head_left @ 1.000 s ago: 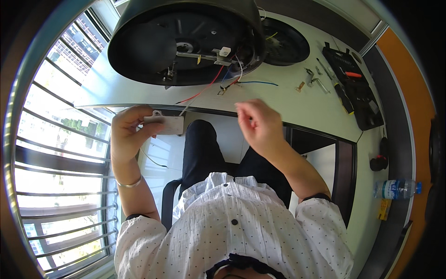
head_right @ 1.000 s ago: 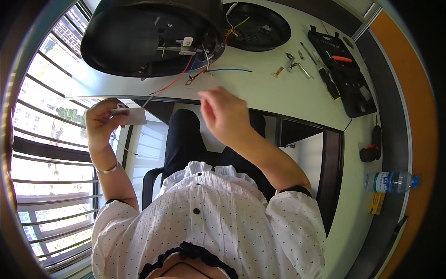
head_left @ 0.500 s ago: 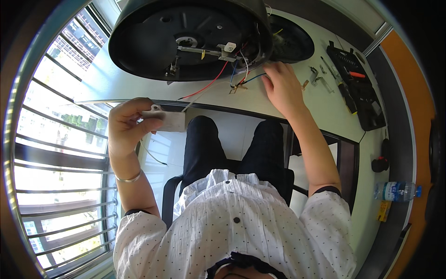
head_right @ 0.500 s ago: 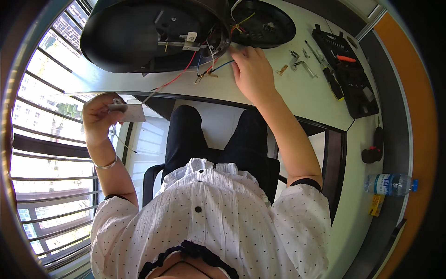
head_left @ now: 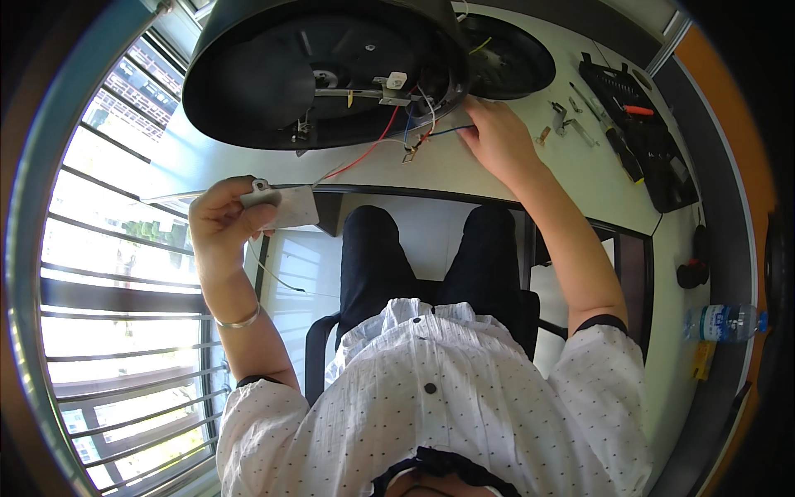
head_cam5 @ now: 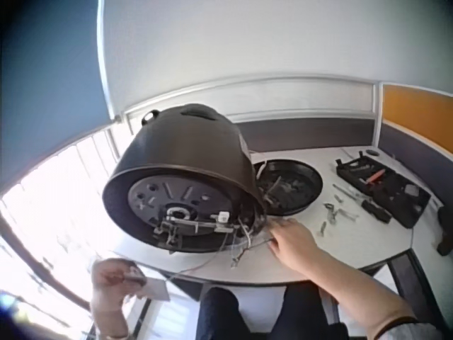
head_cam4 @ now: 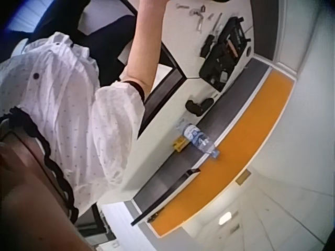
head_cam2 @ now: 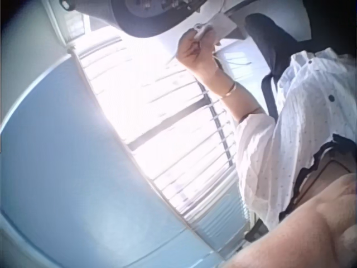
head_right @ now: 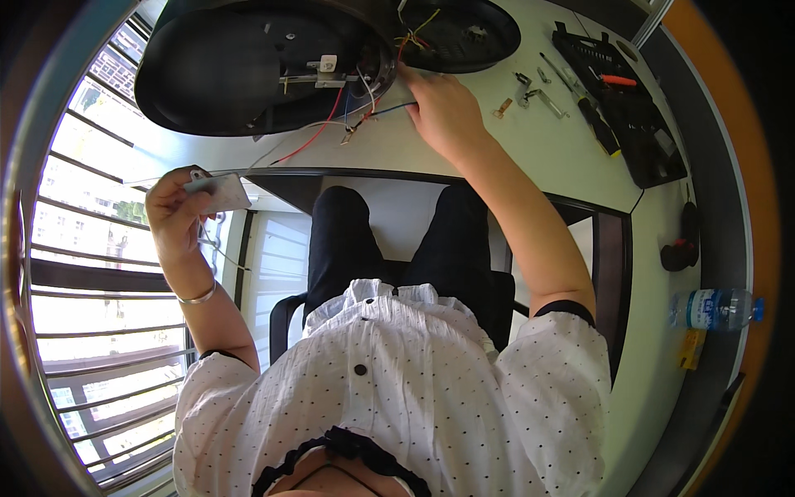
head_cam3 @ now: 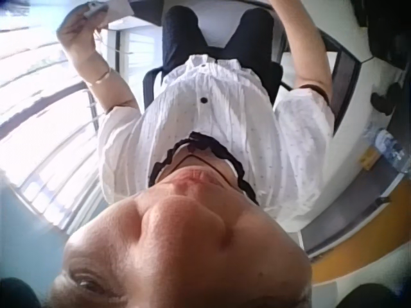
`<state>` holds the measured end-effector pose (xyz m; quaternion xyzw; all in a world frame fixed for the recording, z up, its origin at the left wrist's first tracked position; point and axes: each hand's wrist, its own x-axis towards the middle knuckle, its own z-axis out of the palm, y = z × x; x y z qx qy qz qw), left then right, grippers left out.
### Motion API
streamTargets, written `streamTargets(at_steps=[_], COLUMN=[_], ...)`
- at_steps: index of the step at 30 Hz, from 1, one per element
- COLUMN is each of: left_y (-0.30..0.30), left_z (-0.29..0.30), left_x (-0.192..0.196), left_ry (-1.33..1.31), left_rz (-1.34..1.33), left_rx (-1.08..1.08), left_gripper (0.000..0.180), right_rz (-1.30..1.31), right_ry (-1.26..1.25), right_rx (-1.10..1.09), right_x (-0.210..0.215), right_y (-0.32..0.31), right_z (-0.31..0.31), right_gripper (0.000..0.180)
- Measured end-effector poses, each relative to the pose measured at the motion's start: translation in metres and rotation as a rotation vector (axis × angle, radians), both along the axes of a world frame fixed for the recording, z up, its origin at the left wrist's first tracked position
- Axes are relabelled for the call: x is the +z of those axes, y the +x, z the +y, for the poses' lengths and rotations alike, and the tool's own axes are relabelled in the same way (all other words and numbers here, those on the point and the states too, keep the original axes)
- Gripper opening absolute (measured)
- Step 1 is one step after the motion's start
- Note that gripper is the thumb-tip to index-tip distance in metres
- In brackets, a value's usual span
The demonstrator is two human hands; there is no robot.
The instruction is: The person works on the internal wiring of a disassembled appliance, likely a fan or lamp, using a screwdriver to tighten connections and by hand to arrange wires. They repeatedly adjust and secure the electrical components within the housing.
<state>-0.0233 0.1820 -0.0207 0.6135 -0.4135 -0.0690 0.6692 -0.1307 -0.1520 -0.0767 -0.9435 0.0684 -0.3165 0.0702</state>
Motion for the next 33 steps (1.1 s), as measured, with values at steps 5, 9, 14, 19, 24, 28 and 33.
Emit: streamTargets(at_steps=[5,9,14,19,24,28,33], left_y=[0.0,-0.002,-0.001,-0.001,-0.003,-0.004,-0.008], left_z=[-0.001,-0.003,-0.003,-0.006,-0.009,-0.008,-0.011], left_x=[-0.002,0.0,-0.003,-0.005,-0.007,-0.008,-0.009], left_ry=[-0.011,-0.046,-0.073,-0.097,-0.116,-0.124,-0.064], left_rz=[0.068,0.093,0.113,0.157,0.221,0.221,0.19], left_rx=[0.038,0.029,0.021,0.02,0.048,0.039,0.013], left_gripper=[0.025,0.024,0.023,0.023,0.023,0.023,0.023], right_rz=[0.147,0.078,-0.078,-0.013,0.142,0.141,0.074], right_ry=[0.05,-0.018,-0.086,-0.009,0.02,0.028,0.013], right_rx=[0.029,0.086,0.037,-0.056,0.063,0.139,0.227], right_x=[0.013,-0.001,-0.003,0.003,0.006,0.008,0.007], right_y=[-0.001,0.001,-0.006,0.0,0.009,0.015,0.001], right_z=[0.003,-0.006,-0.001,-0.01,-0.022,-0.02,-0.013], right_gripper=[0.03,0.023,0.019,0.045,0.046,0.021,0.015])
